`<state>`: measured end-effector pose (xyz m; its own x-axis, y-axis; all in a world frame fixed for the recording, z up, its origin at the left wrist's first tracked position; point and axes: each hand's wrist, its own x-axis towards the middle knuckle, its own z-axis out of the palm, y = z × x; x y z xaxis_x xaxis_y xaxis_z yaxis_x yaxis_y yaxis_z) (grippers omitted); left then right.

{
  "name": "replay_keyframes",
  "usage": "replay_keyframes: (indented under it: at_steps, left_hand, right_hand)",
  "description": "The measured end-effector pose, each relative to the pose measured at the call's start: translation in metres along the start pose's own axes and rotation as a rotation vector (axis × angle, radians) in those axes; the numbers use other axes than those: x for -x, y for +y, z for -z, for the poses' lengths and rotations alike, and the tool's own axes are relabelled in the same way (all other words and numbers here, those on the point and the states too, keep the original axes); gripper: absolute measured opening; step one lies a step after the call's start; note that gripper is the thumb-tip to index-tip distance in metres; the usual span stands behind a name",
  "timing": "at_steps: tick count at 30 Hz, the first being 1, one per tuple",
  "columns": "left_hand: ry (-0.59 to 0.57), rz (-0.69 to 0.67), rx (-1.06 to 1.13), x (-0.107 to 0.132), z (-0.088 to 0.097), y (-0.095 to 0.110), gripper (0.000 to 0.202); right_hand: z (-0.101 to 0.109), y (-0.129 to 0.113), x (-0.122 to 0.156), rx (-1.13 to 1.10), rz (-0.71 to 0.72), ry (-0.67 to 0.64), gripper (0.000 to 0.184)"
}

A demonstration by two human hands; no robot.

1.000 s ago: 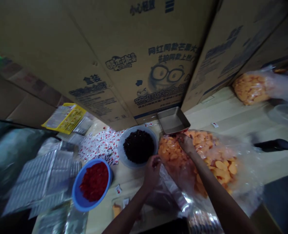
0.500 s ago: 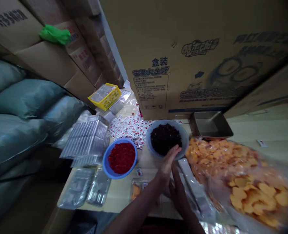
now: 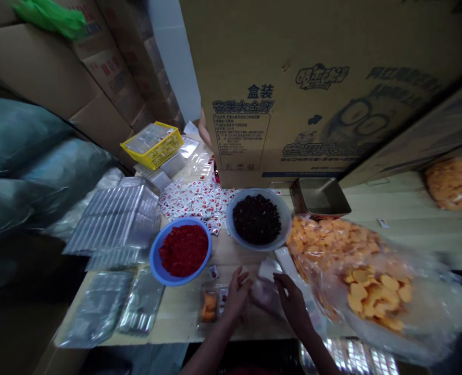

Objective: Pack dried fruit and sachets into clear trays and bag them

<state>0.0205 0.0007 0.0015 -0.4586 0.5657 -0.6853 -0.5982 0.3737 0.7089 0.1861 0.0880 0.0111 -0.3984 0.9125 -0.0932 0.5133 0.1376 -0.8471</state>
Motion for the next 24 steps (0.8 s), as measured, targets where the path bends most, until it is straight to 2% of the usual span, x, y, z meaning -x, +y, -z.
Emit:
replay_keyframes:
  at_steps: [2, 4, 8, 11, 14, 18, 21, 24]
  left_hand:
    - [0.066, 0.029, 0.074, -0.022, 0.000, -0.002, 0.075]
    - [0.080, 0.004, 0.103, -0.045, -0.006, 0.003, 0.070]
    - [0.025, -0.028, 0.117, -0.086, -0.029, 0.019, 0.054]
    - [0.003, -0.042, 0.128, -0.108, -0.046, 0.022, 0.045]
    - [-0.005, -0.065, 0.143, -0.121, -0.054, 0.016, 0.042]
    - [-0.058, -0.108, 0.157, -0.129, -0.050, 0.005, 0.041]
    - [-0.133, -0.144, 0.157, -0.133, -0.051, -0.005, 0.039]
    - [-0.187, -0.170, 0.137, -0.138, -0.063, -0.014, 0.040]
  right_hand:
    - [-0.001, 0.004, 0.004, -0.003, 0.015, -0.028, 0.040]
    - [-0.001, 0.005, 0.010, -0.003, 0.013, -0.081, 0.037]
    - [-0.004, 0.002, 0.021, -0.026, -0.016, -0.123, 0.033]
    - [-0.014, 0.008, 0.023, -0.045, -0.009, -0.120, 0.036]
    - [-0.028, 0.022, 0.020, -0.063, 0.014, -0.079, 0.039]
    - [-0.043, 0.039, 0.017, -0.126, 0.074, -0.061, 0.036]
    - [-0.048, 0.043, 0.020, -0.170, 0.127, -0.098, 0.033]
    - [-0.053, 0.042, 0.029, -0.179, 0.176, -0.117, 0.030]
